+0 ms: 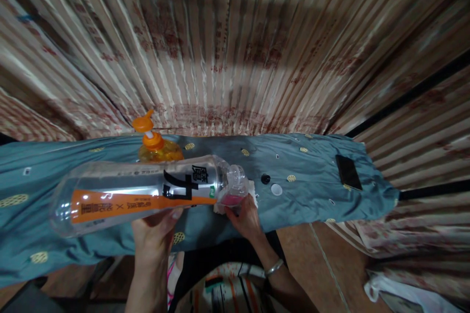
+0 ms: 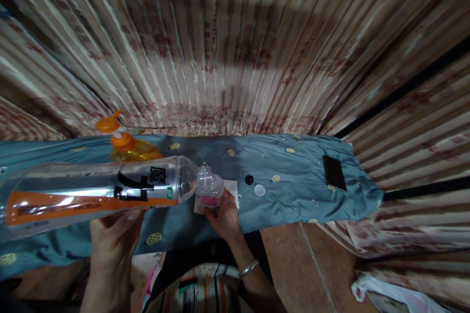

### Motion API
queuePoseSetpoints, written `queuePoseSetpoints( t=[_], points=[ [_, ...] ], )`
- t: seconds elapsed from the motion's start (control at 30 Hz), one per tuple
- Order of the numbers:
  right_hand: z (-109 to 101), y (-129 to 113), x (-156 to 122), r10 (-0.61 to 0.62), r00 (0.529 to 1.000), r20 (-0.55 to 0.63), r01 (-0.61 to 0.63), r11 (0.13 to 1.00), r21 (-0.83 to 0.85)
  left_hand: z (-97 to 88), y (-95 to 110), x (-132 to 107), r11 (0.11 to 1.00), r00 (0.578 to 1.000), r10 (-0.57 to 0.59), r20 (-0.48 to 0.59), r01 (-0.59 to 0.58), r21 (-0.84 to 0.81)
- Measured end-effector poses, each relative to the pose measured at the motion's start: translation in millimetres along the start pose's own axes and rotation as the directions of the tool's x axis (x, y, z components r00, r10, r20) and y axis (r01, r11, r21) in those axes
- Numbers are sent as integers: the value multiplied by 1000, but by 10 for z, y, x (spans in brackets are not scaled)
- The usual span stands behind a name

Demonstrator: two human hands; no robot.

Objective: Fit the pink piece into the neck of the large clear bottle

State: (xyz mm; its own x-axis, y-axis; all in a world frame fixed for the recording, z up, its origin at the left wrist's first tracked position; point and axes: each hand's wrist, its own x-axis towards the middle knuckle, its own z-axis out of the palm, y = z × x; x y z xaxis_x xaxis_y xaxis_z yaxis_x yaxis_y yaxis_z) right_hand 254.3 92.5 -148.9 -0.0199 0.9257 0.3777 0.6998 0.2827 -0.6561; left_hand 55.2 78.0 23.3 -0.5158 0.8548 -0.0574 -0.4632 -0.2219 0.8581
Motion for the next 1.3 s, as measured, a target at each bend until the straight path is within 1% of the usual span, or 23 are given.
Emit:
queuePoseSetpoints(
  t=[0.2,0.37,0.5,0.87,1.0,1.13,1.3],
  points=[
    [-15,-28,13,6,1000,9,-6,1000,1,-75,-46,45,1000,1000,-4,1,4,23],
    [-32,-52,33,4,1000,10,-4,1000,11,-134,-77,120,999,996,26,89,-28,23],
    [-32,-51,37,-11,1000,-2,11,1000,28,-146,-90,140,999,996,36,83,-37,8],
    [-5,1,19,-32,999,-12,32,999,20,-231,-119,169,1000,996,10,90,-9,-7],
    [-3,-7,21,-42,999,-23,43,999,11,-223,-129,164,1000,996,13,89,-12,-9],
    [-16,-17,28,-53,998,-24,53,999,5,-162,-121,148,1000,996,24,82,-24,-3],
    [-42,-27,39,-55,998,-17,55,998,1,-114,-122,131,999,999,29,27,-30,17]
  ],
)
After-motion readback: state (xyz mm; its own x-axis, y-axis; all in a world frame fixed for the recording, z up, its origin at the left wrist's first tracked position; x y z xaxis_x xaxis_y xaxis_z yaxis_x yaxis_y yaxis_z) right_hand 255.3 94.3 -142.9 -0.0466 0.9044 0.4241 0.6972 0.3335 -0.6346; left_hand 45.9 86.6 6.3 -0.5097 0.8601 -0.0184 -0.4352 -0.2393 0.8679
